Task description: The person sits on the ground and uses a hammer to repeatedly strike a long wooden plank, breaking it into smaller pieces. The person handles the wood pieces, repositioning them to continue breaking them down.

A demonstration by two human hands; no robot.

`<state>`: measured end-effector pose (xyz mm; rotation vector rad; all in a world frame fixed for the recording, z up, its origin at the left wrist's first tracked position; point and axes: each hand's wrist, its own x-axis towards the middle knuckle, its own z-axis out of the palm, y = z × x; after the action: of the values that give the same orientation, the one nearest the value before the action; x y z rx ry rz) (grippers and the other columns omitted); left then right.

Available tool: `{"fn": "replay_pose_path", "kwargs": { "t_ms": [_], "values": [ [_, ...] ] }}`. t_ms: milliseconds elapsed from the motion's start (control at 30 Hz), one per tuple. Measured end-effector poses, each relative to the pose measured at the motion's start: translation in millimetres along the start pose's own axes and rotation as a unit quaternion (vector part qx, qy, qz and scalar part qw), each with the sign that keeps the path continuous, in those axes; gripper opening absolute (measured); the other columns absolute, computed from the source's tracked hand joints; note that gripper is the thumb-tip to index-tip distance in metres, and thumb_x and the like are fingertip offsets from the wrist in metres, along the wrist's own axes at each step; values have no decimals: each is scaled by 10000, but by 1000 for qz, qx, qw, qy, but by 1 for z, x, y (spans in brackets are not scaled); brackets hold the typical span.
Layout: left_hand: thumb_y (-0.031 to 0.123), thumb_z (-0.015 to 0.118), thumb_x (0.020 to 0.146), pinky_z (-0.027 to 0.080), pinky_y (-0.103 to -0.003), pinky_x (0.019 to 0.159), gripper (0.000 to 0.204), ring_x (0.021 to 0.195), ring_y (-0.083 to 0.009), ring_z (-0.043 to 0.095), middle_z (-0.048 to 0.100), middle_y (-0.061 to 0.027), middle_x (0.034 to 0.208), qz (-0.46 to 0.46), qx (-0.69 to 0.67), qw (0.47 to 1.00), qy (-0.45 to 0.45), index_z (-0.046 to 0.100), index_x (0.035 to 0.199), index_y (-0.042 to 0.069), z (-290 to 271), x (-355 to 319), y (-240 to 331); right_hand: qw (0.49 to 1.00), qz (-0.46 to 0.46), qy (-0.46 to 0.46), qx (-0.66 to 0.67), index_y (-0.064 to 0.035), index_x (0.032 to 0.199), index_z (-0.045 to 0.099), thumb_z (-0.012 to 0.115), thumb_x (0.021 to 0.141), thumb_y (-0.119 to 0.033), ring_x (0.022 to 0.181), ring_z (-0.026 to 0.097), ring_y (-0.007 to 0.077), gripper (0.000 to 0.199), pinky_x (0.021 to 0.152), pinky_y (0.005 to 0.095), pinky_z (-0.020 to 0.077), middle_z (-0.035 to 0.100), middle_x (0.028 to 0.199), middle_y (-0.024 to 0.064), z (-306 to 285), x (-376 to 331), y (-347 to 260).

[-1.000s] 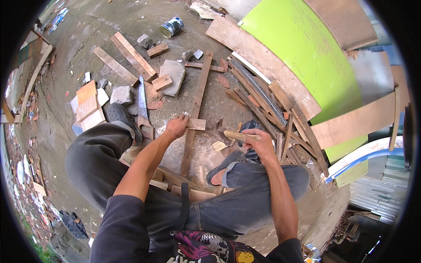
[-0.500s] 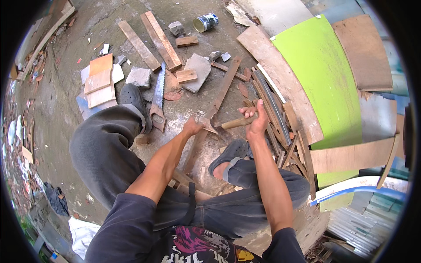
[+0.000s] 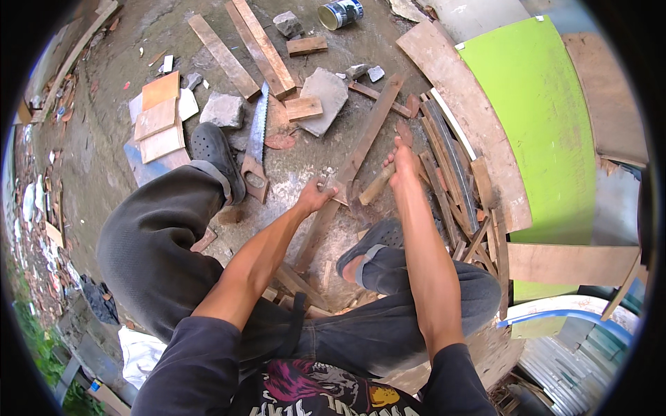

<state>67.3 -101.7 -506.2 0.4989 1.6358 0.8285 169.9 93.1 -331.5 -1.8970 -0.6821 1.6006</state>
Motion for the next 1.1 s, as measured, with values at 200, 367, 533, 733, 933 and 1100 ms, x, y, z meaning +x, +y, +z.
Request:
{"fn": "replay_pose_path", "kwargs": {
  "t_ms": [200,367,533,733,933,1100],
  "values": [
    [344,774,813,531,-317,745,639,828,-198,665,676,-148,946,20,-38,999,23,503,1240,-48,5,-6,-1,996,59,-1,-60,-135,1048,511,536,958,-223,526,430,190,128,521,409,413,454,681,56,29,49,-13],
    [474,763,759,501,-387,857,641,972,-293,642,664,-177,1049,16,31,997,68,593,1188,28,7,-12,11,995,61,52,-67,-84,1062,504,513,940,-194,507,459,209,164,503,422,409,482,685,81,37,84,-16],
    [495,762,752,496,-391,868,656,969,-305,637,659,-177,1038,14,43,996,72,595,1194,41,1,-16,17,995,51,36,-77,9,1137,481,484,892,-88,473,473,208,263,432,384,391,517,689,115,45,97,-16],
    [479,752,767,495,-393,864,641,972,-311,639,663,-181,1044,12,55,996,72,585,1205,42,8,-22,28,996,18,80,-37,-45,986,530,551,959,-248,511,473,200,206,476,381,410,499,683,84,40,115,-12],
    [465,708,820,493,-398,878,620,999,-316,643,666,-192,1071,21,83,992,89,559,1224,18,8,-31,31,997,-71,38,-2,59,1119,527,520,954,-151,527,508,174,267,432,332,426,548,739,88,25,63,-8],
    [451,687,853,492,-390,912,644,1044,-309,636,651,-207,1130,41,76,994,61,523,1261,-19,14,-29,27,992,-103,14,76,-37,996,581,592,960,-251,555,477,126,217,488,290,420,490,697,18,24,23,0]
  ]
}}
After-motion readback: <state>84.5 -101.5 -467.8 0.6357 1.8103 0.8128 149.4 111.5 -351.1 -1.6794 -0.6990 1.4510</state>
